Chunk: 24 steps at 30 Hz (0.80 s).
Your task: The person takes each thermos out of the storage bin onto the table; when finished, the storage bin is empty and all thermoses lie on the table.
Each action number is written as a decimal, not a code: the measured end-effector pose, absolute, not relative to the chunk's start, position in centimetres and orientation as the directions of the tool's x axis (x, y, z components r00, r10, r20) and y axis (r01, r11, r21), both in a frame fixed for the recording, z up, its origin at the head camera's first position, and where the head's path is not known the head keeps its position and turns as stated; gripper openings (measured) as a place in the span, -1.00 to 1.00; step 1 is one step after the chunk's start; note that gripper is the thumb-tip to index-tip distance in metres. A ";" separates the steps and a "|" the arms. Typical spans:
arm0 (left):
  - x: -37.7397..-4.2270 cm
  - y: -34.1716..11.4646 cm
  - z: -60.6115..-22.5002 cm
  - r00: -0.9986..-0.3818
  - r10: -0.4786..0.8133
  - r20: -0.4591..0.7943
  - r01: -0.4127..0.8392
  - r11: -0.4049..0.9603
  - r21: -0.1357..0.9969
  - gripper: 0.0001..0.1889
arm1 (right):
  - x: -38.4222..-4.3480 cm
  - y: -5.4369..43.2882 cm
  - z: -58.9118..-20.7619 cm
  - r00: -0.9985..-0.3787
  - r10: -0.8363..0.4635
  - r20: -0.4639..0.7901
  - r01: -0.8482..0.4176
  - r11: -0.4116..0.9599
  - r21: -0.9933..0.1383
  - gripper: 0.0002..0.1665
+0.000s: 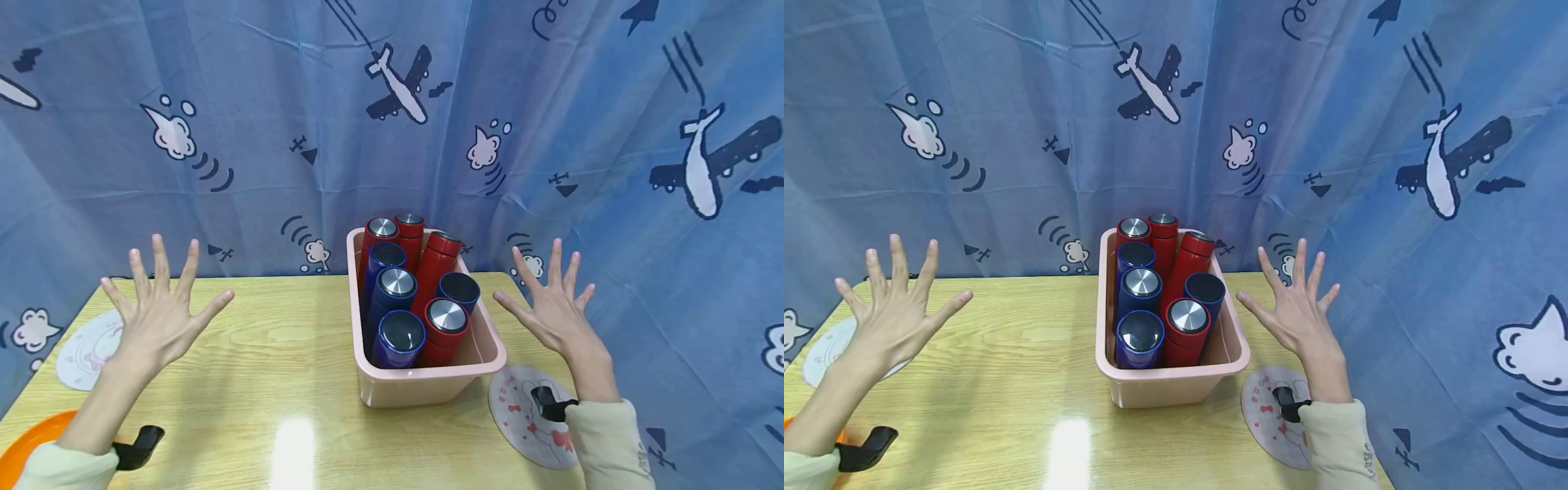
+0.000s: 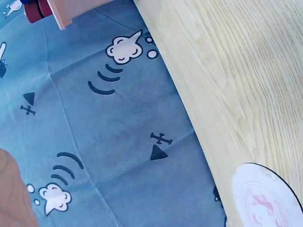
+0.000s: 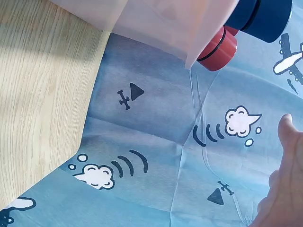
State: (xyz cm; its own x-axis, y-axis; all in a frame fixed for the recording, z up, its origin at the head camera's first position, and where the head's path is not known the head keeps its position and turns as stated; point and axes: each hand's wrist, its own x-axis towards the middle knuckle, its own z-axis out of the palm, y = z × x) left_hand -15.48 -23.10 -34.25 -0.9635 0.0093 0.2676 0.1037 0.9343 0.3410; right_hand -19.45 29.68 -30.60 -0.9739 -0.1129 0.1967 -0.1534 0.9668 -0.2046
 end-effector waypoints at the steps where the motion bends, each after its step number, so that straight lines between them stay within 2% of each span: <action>1: -15.5 -23.1 -34.2 -0.964 0.010 0.267 0.104 0.935 0.339 -0.10 | -19.5 29.7 -30.6 -0.974 -0.113 0.198 -0.154 0.967 -0.205 0.00; 15: -14.9 -22.4 -34.3 -0.954 0.038 0.299 0.140 0.934 0.328 -0.09 | -19.5 29.9 -31.0 -0.972 -0.142 0.186 -0.176 0.967 -0.185 0.01; 24: -13.5 -21.0 -34.2 -0.950 0.090 0.299 0.203 0.905 0.374 -0.10 | -18.9 30.2 -31.3 -0.968 -0.187 0.167 -0.220 0.953 -0.208 -0.03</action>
State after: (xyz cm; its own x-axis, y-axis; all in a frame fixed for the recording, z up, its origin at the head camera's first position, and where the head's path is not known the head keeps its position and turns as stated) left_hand -13.47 -20.98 -34.15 -0.9501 0.0899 0.2988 0.2033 0.9049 0.3740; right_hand -18.87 30.15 -31.25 -0.9681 -0.1871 0.1667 -0.2200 0.9530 -0.2081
